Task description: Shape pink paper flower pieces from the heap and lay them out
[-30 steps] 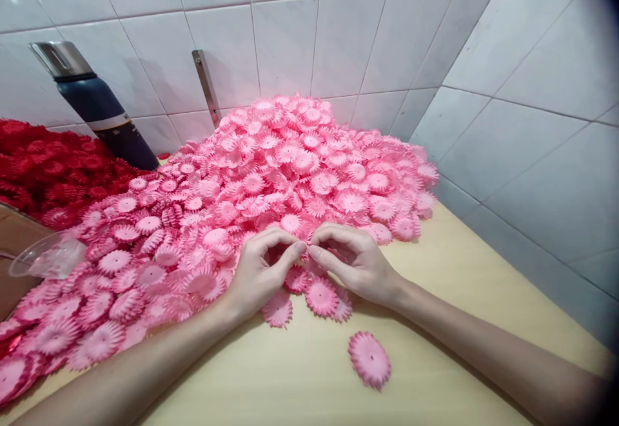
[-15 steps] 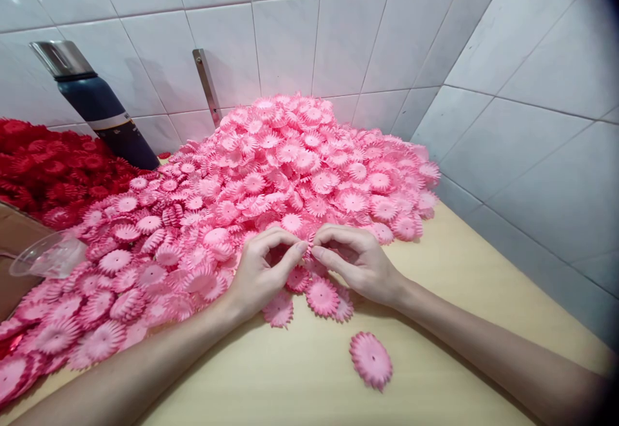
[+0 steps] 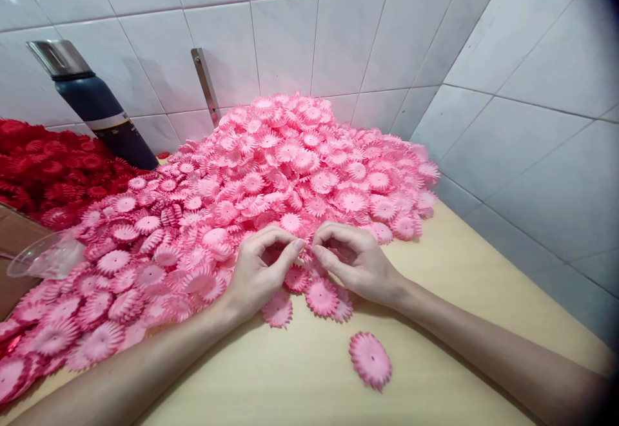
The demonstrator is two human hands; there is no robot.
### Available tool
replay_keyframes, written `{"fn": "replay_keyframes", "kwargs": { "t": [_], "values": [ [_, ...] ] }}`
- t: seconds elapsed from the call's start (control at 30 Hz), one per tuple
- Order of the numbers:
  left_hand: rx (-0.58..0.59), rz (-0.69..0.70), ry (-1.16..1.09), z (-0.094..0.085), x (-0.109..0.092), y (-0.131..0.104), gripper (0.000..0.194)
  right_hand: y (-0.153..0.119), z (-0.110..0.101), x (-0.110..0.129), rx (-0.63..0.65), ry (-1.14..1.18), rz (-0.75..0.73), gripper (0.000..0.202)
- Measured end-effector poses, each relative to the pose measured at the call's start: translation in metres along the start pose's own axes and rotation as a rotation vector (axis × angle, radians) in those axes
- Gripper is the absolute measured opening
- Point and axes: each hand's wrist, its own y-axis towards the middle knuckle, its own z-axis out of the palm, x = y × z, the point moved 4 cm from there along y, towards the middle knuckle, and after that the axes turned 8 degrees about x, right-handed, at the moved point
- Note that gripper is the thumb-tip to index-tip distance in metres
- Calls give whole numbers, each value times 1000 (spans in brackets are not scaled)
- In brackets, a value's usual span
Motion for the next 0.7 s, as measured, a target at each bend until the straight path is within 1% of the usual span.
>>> {"fn": "replay_keyframes", "kwargs": {
  "t": [0.07, 0.13, 0.23, 0.3, 0.47, 0.6, 0.7],
  "values": [
    [-38, -38, -50, -1, 2, 0, 17, 0, -2, -1, -43, 27, 24, 9],
    [-108, -82, -102, -3, 6, -1, 17, -1, -5, -3, -122, 70, 65, 9],
    [-187, -104, -144, -5, 9, -2, 15, -2, -9, -7, -214, 148, 132, 10],
    [-184, -93, -159, -4, 9, -3, 16, -3, -9, -9, -220, 190, 157, 10],
    [-130, -48, -153, -2, 4, -3, 16, -3, -9, -9, -176, 264, 166, 14],
    [-113, -8, -29, -3, 0, -3, 15, -3, -6, -5, -139, 188, 131, 15],
    [-87, 6, 11, -2, 0, -3, 15, -3, -3, -6, -130, 120, 127, 14]
  ]
}}
